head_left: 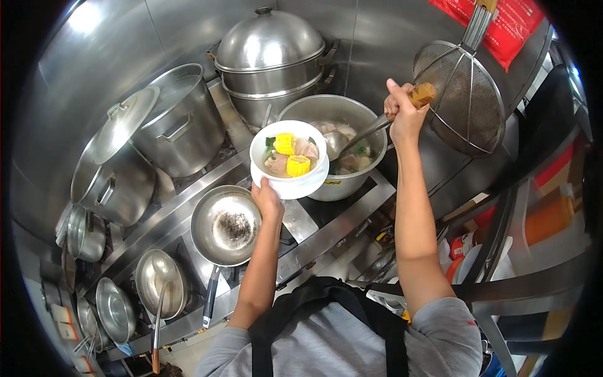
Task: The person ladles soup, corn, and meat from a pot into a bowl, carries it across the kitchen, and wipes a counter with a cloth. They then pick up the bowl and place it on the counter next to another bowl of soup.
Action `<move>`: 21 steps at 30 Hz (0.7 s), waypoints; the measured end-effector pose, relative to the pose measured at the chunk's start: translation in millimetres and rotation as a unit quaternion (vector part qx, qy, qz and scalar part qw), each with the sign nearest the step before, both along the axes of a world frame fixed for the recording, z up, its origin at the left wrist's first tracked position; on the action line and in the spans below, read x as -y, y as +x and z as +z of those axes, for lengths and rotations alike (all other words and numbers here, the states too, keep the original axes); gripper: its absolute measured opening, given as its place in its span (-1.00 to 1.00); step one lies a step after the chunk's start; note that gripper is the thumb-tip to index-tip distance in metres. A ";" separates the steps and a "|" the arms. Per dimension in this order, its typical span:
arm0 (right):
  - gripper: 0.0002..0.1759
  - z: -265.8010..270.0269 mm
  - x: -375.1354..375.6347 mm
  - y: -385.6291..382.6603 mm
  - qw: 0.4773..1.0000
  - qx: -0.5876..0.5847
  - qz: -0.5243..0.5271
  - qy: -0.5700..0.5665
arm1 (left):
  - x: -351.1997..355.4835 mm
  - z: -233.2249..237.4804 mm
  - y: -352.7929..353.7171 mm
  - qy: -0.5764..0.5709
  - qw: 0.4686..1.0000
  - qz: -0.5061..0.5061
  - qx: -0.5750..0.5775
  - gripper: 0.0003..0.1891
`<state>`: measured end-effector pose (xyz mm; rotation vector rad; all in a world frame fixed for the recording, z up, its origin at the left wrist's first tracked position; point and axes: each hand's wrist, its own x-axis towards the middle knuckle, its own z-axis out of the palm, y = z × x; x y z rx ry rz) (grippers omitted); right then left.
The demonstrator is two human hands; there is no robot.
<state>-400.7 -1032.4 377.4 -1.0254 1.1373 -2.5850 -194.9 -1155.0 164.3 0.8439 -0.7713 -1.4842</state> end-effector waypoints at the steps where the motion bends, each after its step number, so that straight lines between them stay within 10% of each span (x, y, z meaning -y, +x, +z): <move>1: -0.64 -1.6 0.4 0.3 1.000 0.000 -0.001 0.001 | -0.5 0.4 0.0 0.000 1.000 0.004 0.000 -0.72; 21: -0.78 22.6 -32.1 6.9 0.990 0.001 -0.100 -0.096 | 0.8 -1.7 1.0 -0.008 1.000 0.005 0.016 -0.73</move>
